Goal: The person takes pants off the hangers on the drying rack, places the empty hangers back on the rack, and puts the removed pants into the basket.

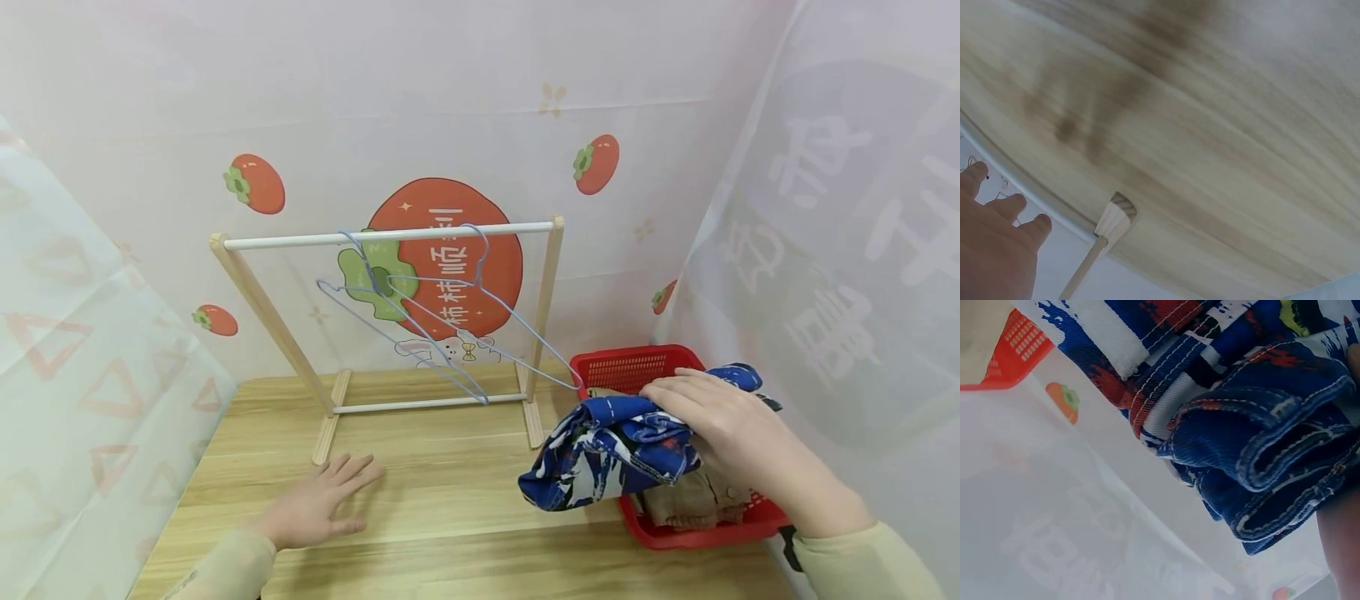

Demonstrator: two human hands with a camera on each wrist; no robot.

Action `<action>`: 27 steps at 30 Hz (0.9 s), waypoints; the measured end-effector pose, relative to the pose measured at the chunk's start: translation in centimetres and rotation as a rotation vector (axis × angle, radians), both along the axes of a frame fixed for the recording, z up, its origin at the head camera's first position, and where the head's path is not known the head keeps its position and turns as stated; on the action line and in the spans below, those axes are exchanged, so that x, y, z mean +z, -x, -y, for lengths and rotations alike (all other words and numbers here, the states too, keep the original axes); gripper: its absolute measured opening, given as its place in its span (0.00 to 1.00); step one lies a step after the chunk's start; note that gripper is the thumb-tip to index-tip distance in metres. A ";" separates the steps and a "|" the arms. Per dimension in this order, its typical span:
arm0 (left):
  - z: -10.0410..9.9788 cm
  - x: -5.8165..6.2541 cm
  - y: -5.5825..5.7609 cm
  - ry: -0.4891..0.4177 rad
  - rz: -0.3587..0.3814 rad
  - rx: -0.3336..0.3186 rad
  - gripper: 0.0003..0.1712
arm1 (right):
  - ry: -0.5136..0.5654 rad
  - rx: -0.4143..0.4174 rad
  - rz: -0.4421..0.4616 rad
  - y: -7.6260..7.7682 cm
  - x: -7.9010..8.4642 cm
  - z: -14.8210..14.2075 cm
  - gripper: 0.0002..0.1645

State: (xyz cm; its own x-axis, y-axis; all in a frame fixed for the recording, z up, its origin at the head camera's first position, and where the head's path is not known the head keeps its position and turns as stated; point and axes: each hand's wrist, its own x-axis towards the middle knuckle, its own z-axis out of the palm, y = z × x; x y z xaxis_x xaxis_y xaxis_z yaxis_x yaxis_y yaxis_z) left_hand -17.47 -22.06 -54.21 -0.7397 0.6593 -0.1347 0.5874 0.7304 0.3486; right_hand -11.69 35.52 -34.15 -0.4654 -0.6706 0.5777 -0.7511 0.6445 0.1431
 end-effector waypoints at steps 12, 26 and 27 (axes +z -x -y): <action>0.7 -3.2 -2.0 0.025 -0.020 0.011 0.52 | -0.038 -0.076 0.011 0.9 0.6 -2.6 0.42; 1.1 -4.7 -3.4 0.088 0.082 0.059 0.62 | -0.092 -0.147 -0.042 4.0 2.0 -4.8 0.40; 1.1 -4.8 -3.4 0.091 0.080 0.057 0.62 | -0.097 -0.155 -0.043 4.2 2.1 -4.9 0.40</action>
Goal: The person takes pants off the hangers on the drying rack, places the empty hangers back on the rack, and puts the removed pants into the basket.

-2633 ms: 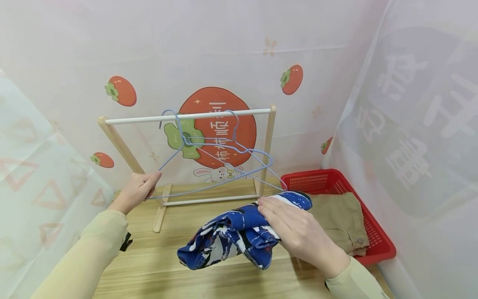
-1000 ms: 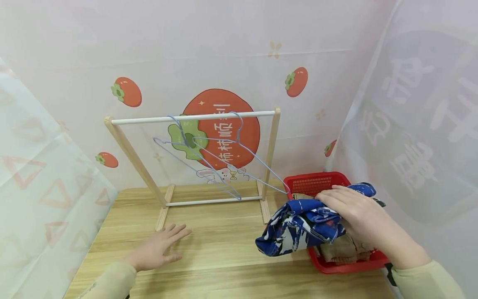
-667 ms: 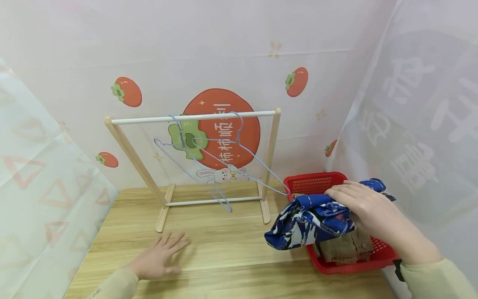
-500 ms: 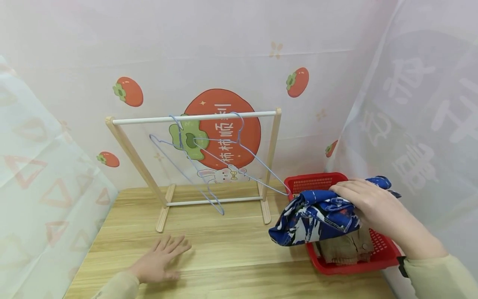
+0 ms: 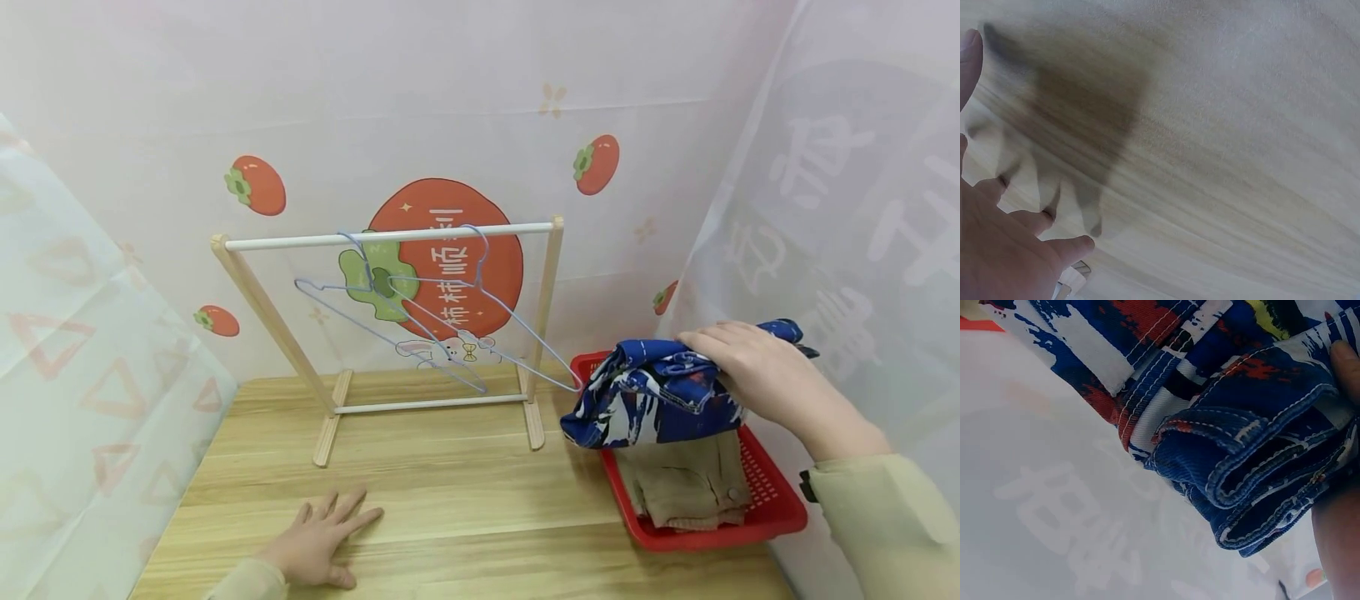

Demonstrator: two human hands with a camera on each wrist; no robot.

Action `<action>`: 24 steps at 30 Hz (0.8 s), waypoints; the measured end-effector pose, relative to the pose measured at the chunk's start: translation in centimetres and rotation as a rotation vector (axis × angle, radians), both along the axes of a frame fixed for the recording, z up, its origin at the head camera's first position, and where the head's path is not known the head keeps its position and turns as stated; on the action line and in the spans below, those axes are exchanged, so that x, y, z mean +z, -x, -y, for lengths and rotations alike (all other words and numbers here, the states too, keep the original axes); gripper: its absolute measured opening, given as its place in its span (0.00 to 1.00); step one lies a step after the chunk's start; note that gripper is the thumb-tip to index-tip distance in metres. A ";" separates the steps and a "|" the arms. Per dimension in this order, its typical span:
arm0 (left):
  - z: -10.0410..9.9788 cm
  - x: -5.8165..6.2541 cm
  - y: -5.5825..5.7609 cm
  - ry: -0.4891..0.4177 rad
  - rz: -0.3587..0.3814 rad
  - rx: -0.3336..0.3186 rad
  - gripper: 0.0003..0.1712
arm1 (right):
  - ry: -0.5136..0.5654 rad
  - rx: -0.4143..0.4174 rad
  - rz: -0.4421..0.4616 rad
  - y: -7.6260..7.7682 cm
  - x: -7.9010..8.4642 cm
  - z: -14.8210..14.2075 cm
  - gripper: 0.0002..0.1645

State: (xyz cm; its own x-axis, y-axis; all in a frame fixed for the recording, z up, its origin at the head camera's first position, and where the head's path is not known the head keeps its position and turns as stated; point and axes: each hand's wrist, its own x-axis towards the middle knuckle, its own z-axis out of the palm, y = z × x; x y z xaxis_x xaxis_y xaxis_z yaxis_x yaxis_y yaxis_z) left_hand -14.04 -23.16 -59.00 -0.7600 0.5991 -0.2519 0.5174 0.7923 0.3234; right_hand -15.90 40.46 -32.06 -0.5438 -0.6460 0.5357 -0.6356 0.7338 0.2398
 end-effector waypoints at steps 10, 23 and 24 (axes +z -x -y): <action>0.5 -1.2 -0.6 -0.027 -0.015 0.009 0.62 | -0.011 -0.053 0.070 2.7 0.5 -0.3 0.41; 0.5 -1.4 -0.7 -0.067 0.031 0.030 0.61 | -0.079 -0.119 0.066 5.8 0.2 -0.6 0.36; 0.5 -1.4 -0.7 -0.069 0.030 0.029 0.61 | -0.075 -0.117 0.058 6.0 0.1 -0.6 0.35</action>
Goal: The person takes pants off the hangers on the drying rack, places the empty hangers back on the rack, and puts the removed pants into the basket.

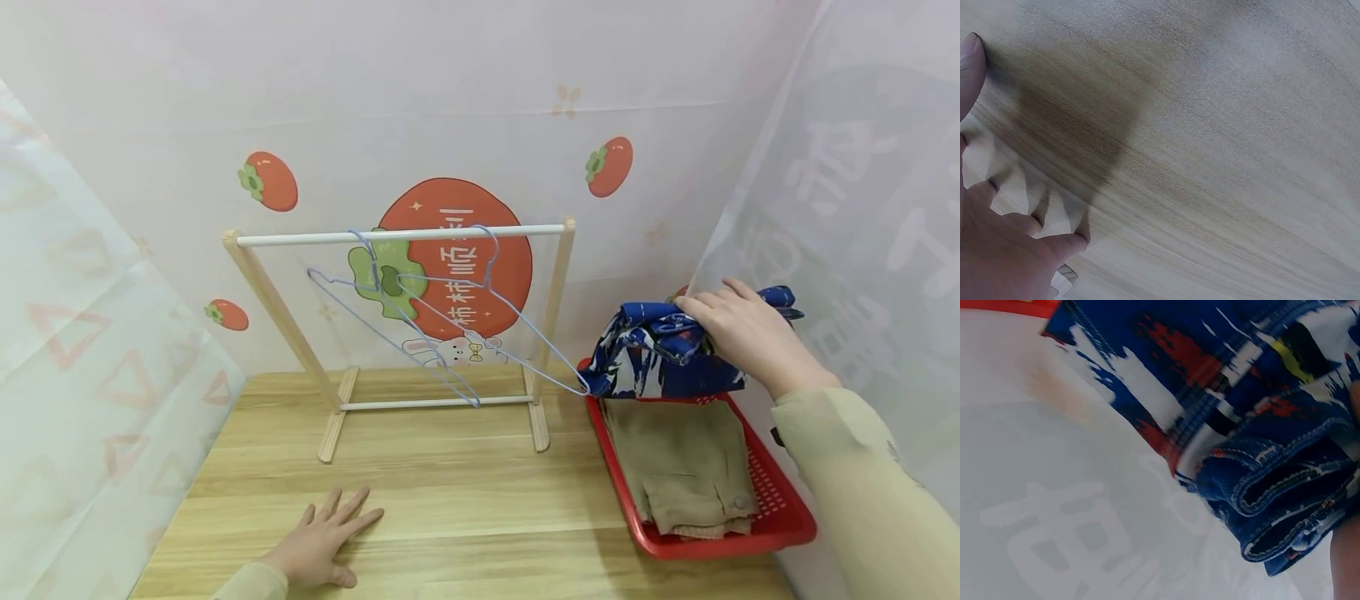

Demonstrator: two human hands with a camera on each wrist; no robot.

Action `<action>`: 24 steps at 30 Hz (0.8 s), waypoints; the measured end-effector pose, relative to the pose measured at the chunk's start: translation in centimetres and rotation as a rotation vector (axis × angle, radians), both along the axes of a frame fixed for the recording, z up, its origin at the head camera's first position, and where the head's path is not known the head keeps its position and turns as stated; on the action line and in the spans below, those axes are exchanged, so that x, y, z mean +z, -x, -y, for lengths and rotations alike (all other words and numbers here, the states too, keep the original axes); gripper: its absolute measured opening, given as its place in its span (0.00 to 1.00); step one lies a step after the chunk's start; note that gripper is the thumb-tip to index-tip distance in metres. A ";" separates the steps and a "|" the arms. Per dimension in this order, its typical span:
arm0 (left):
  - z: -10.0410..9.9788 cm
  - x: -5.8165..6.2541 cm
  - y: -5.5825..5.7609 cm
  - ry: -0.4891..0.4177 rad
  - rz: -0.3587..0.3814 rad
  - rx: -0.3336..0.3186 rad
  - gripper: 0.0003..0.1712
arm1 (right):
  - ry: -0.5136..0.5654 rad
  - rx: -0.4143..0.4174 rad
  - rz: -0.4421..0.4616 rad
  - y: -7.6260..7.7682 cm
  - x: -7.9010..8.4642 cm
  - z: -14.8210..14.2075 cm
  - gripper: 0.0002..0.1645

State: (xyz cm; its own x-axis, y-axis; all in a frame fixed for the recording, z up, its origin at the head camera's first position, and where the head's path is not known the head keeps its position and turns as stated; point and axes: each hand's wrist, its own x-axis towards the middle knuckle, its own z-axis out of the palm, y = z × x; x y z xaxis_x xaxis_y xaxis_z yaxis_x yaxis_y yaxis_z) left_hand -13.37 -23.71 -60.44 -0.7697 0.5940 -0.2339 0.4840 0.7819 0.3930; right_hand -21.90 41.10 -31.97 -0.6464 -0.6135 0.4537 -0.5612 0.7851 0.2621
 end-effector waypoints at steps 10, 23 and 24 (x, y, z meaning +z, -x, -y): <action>-0.2 0.3 0.0 -0.005 -0.001 -0.001 0.60 | 0.031 -0.032 -0.017 1.7 -1.0 -0.8 0.39; -0.3 0.3 0.1 -0.014 -0.004 0.003 0.60 | -0.059 0.000 -0.102 3.8 -2.7 -1.6 0.44; -0.3 0.3 0.1 -0.014 -0.008 0.000 0.60 | -0.067 0.013 -0.124 3.9 -3.1 -1.7 0.44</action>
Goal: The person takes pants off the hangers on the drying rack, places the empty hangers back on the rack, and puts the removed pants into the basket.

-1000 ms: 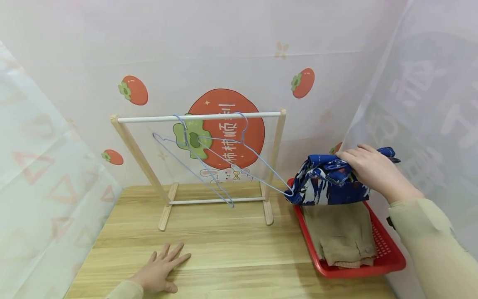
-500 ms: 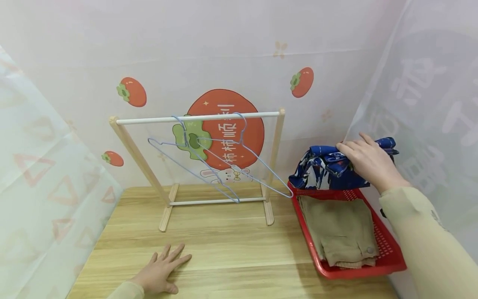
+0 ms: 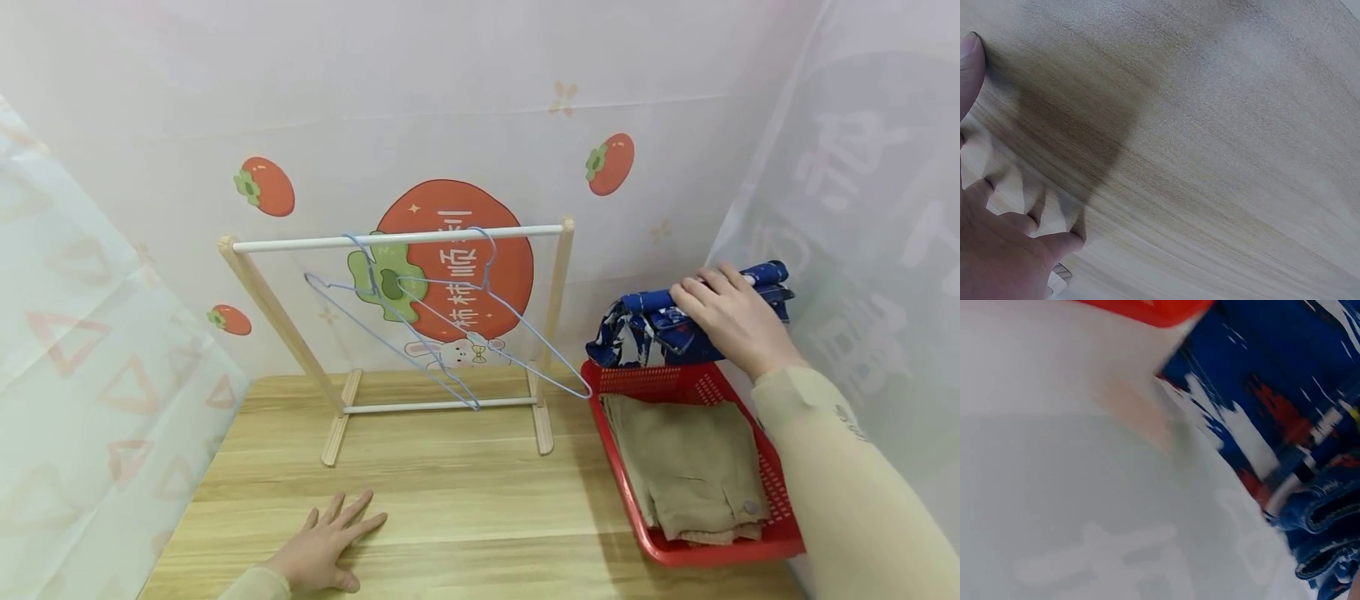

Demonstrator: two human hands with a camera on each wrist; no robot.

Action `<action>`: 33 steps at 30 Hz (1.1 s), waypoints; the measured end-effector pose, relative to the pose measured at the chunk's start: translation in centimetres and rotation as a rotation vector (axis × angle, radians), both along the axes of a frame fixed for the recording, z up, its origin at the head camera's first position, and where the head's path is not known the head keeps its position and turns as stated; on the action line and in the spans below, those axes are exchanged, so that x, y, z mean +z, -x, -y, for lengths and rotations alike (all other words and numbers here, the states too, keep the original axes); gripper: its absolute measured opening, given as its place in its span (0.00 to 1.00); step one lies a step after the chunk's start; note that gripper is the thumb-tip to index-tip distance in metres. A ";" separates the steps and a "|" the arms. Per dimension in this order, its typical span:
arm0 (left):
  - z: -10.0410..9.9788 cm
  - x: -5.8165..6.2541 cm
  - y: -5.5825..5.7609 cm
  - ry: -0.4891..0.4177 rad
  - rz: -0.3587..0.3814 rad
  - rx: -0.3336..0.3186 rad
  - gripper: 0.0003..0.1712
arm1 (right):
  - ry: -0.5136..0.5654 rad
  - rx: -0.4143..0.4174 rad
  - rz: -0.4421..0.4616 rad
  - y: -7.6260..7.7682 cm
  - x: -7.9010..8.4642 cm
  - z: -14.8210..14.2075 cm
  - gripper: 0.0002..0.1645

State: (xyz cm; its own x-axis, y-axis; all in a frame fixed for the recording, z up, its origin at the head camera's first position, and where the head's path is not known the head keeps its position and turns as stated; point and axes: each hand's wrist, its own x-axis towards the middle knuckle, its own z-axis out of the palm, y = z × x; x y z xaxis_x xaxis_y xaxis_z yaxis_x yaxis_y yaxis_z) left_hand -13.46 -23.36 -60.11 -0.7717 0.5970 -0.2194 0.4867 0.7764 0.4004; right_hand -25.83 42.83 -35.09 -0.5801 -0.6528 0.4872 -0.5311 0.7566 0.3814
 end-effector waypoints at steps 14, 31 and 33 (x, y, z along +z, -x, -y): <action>0.1 -0.2 0.0 -0.003 0.001 -0.002 0.60 | 0.063 0.031 0.034 -3.0 -5.9 -2.4 0.52; -0.1 0.7 -0.3 -0.007 0.038 0.022 0.59 | 0.115 0.075 0.045 -6.5 -10.4 -1.6 0.30; 0.0 0.6 -0.3 -0.009 0.043 0.022 0.59 | 0.111 0.067 0.042 -6.9 -10.7 -1.5 0.40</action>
